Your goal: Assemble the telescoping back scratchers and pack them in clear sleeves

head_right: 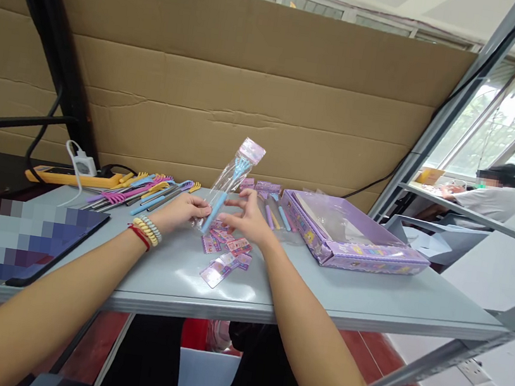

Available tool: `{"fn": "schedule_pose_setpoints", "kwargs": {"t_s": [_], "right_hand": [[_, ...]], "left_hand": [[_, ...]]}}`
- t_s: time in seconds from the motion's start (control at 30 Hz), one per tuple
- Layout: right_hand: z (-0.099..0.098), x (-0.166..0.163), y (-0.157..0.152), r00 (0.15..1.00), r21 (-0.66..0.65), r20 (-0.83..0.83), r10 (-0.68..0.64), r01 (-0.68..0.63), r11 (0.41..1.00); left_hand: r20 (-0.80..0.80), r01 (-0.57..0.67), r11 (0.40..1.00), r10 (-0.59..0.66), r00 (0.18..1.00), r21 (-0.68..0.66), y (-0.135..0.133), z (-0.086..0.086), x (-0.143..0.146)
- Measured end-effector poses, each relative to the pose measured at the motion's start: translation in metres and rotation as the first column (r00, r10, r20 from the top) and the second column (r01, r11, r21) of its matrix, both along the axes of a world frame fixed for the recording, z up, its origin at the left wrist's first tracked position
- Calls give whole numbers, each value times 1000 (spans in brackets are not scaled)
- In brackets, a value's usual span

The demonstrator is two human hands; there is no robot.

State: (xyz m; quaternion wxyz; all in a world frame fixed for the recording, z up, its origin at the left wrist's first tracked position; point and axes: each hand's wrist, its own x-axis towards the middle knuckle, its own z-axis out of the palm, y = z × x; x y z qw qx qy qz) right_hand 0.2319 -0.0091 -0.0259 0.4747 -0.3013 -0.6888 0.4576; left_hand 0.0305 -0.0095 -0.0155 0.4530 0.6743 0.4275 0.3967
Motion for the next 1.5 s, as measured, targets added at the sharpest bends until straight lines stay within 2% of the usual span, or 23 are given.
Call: {"fn": "schedule_pose_setpoints", "kwargs": {"t_s": [0.1,0.17,0.3,0.4,0.47,0.7,0.83,0.93,1.1,1.2,1.3,1.4,1.5], "right_hand": [[-6,-14,-8,976,96,211,57,-79,992],[-8,-20,-12,961,107,274,43,-75,991],[-7,-23,-12,962,-7,272,33,-32,999],[-4,-19,-10,956,-158,270,118,-77,984],[-4,-16,-8,954,-204,253,158,-107,973],[-7,-12,-3,944,-226,261,201,-143,964],[-7,-12,-4,941,-208,252,226,-176,962],[-5,-14,-6,944,-203,259,204,-154,967],[-2,-11,-7,943,-170,273,189,-146,974],[1,-7,-7,950,-133,269,162,-130,983],[6,-5,-9,935,-73,332,121,-102,992],[8,-7,-10,891,43,452,49,-76,996],[5,-11,-10,829,244,541,-142,7,970]], "left_hand": [[174,-53,995,66,983,-81,-4,-1,8],[220,-55,990,82,972,-128,-8,-2,13],[237,17,970,43,970,-244,-11,-5,18],[210,77,954,-16,978,-288,-10,-6,18],[183,106,949,-52,982,-297,-11,-5,17],[214,210,898,-134,967,-387,-13,0,11],[194,147,920,-80,978,-364,-12,-2,14],[187,94,938,-32,982,-333,-11,-4,16],[155,41,957,4,988,-286,-10,-6,19],[193,46,967,3,981,-250,-9,-6,20],[222,43,970,11,975,-238,-8,-7,20],[198,12,973,35,980,-232,-8,-7,20],[204,41,974,6,979,-225,-10,-6,22]]}}
